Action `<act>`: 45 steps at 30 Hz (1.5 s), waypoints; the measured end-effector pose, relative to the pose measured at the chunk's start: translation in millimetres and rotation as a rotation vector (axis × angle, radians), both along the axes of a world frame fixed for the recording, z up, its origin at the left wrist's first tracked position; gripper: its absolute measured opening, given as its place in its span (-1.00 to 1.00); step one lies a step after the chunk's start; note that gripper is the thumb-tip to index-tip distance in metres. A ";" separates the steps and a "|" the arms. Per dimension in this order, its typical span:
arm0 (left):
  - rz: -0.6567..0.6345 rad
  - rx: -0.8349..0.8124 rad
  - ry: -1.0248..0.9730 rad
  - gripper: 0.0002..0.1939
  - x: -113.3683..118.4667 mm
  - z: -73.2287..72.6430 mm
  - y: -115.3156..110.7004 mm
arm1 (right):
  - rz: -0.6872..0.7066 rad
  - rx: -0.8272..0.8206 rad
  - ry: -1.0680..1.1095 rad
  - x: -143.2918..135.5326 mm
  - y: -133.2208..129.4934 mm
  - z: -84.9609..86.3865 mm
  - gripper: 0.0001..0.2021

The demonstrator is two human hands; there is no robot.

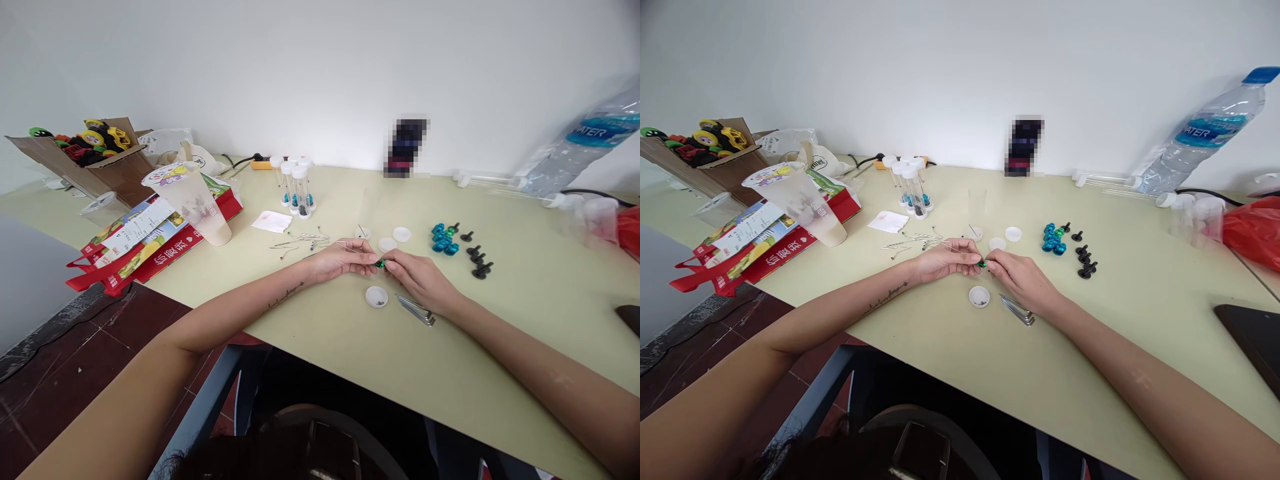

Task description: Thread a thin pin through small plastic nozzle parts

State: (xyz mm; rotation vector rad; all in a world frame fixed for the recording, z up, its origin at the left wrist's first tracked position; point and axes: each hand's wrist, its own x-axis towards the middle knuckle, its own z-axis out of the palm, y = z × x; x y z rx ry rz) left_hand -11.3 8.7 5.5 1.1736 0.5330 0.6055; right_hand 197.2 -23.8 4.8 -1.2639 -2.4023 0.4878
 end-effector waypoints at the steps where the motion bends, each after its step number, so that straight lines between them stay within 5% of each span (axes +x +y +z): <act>1: -0.001 0.002 0.000 -0.69 0.1 -0.3 0.2 | 0.003 0.004 -0.007 0.1 0.1 -0.1 -0.56; 45: -0.016 0.032 0.010 -0.69 -1.0 -1.0 -0.5 | 0.043 0.068 -0.023 1.1 1.6 -4.9 -0.60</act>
